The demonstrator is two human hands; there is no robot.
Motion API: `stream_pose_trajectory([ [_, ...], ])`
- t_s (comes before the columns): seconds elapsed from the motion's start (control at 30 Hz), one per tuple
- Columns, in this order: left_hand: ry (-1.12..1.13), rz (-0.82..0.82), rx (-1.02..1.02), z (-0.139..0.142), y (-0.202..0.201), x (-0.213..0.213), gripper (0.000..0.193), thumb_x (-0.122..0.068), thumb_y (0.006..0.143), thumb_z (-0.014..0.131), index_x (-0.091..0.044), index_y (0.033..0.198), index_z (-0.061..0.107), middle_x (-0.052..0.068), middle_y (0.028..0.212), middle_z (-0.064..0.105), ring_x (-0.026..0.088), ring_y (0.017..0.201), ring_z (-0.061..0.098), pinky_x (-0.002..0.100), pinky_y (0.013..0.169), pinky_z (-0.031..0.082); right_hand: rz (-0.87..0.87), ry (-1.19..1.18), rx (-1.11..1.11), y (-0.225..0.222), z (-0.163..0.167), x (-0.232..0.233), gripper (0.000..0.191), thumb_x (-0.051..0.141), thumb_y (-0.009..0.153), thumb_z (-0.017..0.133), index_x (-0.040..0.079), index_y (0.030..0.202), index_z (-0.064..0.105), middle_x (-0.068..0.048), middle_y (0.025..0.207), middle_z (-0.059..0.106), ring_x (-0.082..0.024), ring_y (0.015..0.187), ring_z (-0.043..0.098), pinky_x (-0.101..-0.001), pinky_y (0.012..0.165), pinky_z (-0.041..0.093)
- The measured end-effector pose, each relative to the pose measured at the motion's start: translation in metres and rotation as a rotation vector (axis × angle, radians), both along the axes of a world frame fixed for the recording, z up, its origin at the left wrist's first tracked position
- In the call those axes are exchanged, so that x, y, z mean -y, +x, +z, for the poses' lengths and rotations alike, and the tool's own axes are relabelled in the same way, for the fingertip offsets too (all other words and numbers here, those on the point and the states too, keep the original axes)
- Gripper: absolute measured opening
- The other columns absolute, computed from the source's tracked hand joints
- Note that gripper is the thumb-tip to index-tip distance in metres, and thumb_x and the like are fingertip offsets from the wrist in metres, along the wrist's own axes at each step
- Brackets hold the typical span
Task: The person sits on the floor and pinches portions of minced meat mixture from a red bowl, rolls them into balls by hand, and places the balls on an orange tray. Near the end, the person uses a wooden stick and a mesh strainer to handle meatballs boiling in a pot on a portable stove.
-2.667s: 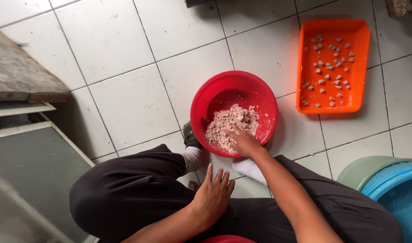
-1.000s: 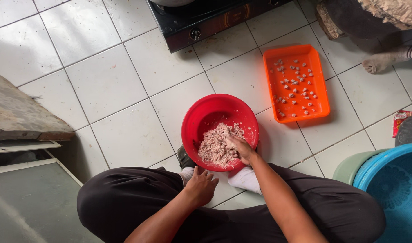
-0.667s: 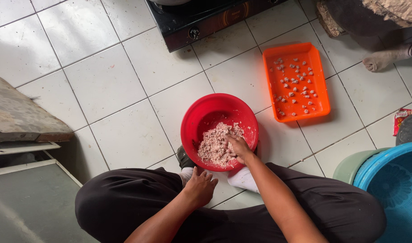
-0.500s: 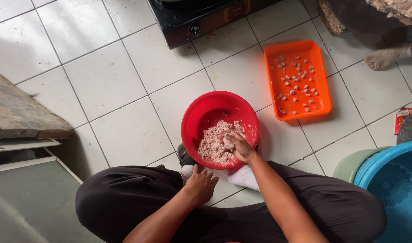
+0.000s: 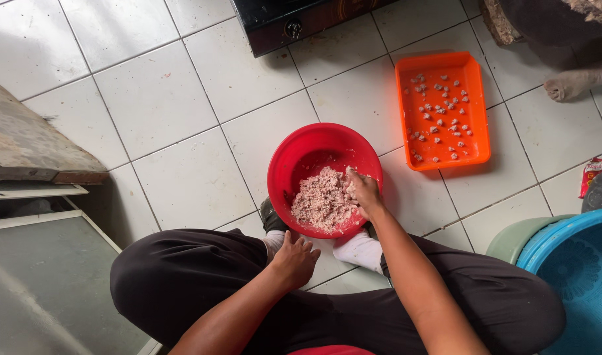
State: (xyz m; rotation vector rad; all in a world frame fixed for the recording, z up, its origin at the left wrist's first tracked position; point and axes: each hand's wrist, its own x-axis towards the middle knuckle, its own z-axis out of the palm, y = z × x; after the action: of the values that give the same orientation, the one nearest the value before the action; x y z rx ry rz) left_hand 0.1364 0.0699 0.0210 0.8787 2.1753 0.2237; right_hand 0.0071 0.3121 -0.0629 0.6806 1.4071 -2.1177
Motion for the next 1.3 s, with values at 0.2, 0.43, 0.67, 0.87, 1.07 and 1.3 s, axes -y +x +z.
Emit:
stream_pose_trajectory([
  [0.2,-0.061,-0.017,0.012,-0.02,-0.003,-0.009,0.039,-0.018,0.098,0.049,-0.007,0.132,0.062,0.017,0.131,0.064,0.037,0.131,0.054,0.074,0.118,0.017,0.077,-0.022,0.148,0.013,-0.006,-0.002,0.024,0.04,0.101,0.066,0.016,0.099,0.062,0.0,0.079,0.061,-0.005,0.056,0.053,-0.0182,0.043,0.038],
  [0.43,-0.016,-0.036,0.016,-0.024,0.006,-0.012,0.042,-0.02,0.093,0.051,-0.007,0.132,0.061,0.019,0.129,0.063,0.038,0.128,0.055,0.074,0.115,0.019,0.13,0.016,-0.042,0.011,-0.003,0.001,0.037,0.035,0.098,0.075,0.007,0.121,0.066,-0.014,0.102,0.067,-0.016,0.075,0.063,-0.0254,0.052,0.043],
  [0.67,-0.197,-0.031,0.032,-0.037,-0.021,-0.009,0.04,-0.022,0.101,0.045,-0.006,0.134,0.06,0.019,0.136,0.062,0.038,0.131,0.055,0.077,0.115,0.019,1.109,1.196,-0.34,0.04,-0.018,0.003,0.057,0.037,0.083,0.074,0.013,0.133,0.061,-0.023,0.131,0.062,-0.038,0.122,0.059,-0.0472,0.102,0.049],
  [0.87,-0.211,0.011,-0.102,-0.04,-0.038,-0.006,0.045,-0.024,0.099,0.045,-0.006,0.139,0.056,0.02,0.14,0.057,0.039,0.133,0.05,0.077,0.111,0.019,1.359,1.212,-0.355,0.057,-0.014,0.009,0.043,0.035,0.089,0.063,0.021,0.129,0.066,-0.018,0.128,0.063,-0.036,0.123,0.06,-0.0485,0.107,0.048],
  [1.07,-0.029,-0.009,0.003,-0.03,-0.022,-0.015,0.045,-0.021,0.096,0.05,-0.007,0.138,0.057,0.017,0.136,0.061,0.036,0.132,0.054,0.075,0.114,0.021,1.124,1.177,-0.406,0.054,-0.02,0.016,0.047,0.034,0.085,0.069,0.012,0.126,0.064,-0.019,0.129,0.063,-0.041,0.119,0.06,-0.0515,0.1,0.05],
  [1.3,0.014,-0.006,0.006,-0.032,-0.015,-0.013,0.038,-0.019,0.094,0.052,-0.007,0.129,0.063,0.015,0.132,0.063,0.035,0.131,0.054,0.075,0.113,0.022,1.132,1.108,-0.48,0.05,-0.032,0.002,0.043,0.012,0.085,0.069,0.012,0.128,0.064,-0.021,0.117,0.069,-0.041,0.11,0.065,-0.0489,0.097,0.054],
])
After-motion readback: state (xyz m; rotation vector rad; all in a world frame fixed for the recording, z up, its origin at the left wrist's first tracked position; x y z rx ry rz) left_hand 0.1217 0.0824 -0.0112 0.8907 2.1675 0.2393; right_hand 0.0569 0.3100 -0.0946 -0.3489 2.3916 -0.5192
